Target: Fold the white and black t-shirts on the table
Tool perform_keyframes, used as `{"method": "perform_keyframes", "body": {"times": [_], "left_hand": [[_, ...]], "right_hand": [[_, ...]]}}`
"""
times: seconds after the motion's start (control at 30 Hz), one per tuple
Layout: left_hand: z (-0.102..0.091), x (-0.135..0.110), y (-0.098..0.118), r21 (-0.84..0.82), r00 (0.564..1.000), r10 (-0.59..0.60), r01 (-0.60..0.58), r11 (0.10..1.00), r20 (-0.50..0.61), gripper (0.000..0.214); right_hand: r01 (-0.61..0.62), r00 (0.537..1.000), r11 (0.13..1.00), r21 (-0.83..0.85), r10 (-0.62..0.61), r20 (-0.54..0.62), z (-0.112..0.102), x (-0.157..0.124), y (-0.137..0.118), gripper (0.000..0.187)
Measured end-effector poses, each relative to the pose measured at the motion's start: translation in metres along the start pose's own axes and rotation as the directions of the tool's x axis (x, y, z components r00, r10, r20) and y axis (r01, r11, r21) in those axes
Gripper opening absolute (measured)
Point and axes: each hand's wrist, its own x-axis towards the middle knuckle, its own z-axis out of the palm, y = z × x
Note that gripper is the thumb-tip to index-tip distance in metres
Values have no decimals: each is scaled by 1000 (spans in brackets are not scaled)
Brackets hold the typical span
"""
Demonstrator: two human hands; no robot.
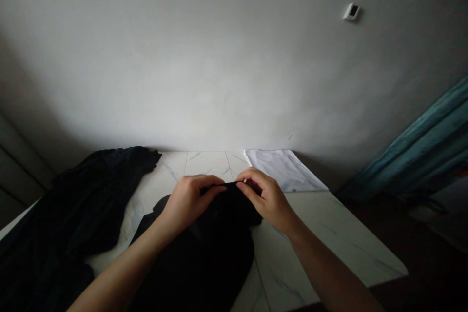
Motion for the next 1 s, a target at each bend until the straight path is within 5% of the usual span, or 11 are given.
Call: {"method": "perform_keyframes", "body": {"times": [0.27, 0.47, 0.6, 0.8, 1.0], "left_hand": [[-2, 0, 3, -44, 998, 6, -4, 999, 55, 11], [-5, -8, 2, -204, 994, -35, 14, 979, -102, 18], [3, -10, -10, -470, 988, -104, 38, 882, -114, 34], [23, -10, -22, -828, 952, -284, 64, 557, -118, 52], [30, -10, -25, -797, 932, -307, 33, 603, -194, 51]], "right_hand": [[89, 996, 996, -31, -89, -18, 4, -3, 0, 10], [-67, 997, 962, -265, 53, -60, 10, -10, -3, 13], [-59, 998, 998, -18, 60, 20, 22, -9, -8, 10], [-211, 977, 907, 365, 205, 56, 39, -7, -8, 15], [-303, 953, 836, 458, 261, 155, 47, -6, -8, 32]]}}
